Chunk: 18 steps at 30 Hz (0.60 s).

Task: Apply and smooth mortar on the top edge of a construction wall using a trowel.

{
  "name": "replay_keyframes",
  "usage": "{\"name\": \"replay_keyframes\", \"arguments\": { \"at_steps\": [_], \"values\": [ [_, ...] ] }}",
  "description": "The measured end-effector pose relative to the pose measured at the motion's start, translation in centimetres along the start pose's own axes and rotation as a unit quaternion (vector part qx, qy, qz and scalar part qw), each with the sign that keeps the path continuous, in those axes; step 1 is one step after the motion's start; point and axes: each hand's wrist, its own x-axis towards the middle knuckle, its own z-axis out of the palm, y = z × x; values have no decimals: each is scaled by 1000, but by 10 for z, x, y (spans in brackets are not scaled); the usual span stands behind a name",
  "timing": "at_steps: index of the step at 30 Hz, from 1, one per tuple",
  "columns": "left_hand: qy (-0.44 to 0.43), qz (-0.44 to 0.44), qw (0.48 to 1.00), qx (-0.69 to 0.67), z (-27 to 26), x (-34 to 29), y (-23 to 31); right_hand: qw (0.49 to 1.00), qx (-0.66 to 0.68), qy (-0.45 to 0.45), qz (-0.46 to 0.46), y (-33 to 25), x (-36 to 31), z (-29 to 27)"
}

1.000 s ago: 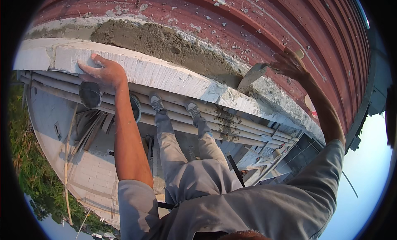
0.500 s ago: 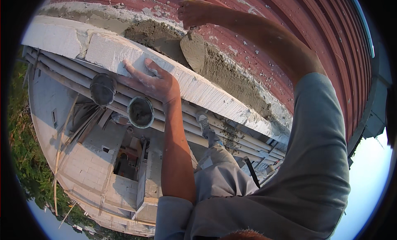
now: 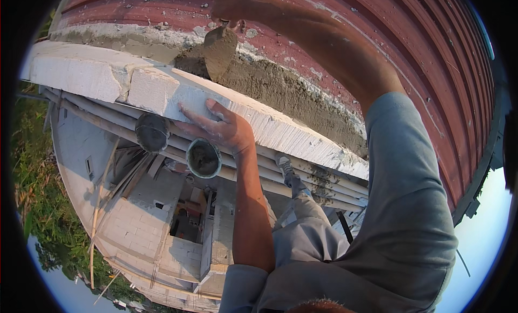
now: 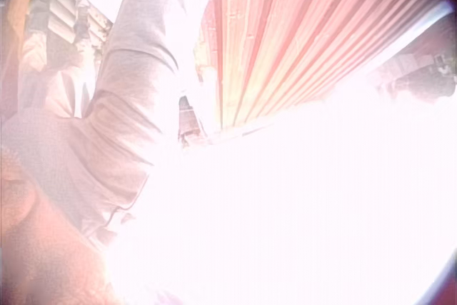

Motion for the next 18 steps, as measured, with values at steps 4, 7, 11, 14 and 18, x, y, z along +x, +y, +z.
{"name": "replay_keyframes", "arguments": {
  "at_steps": [4, 7, 11, 14, 18],
  "values": [
    [3, -80, 990, -120, -11, 6, 22, 995, 72, -9, 76, 9, -18, 0],
    [13, -75, 991, -110, -10, 6, 14, 985, 145, 70, 67, -28, -46, 7],
    [17, -57, 994, -96, -8, 1, 23, 947, 281, -83, 132, -82, -91, 22],
    [21, -51, 997, -54, -7, 1, 15, 950, 273, -58, 137, -91, -160, 52],
    [14, -69, 991, -116, -7, -3, 29, 939, 239, -173, 176, -96, -291, 68]
  ]
}}
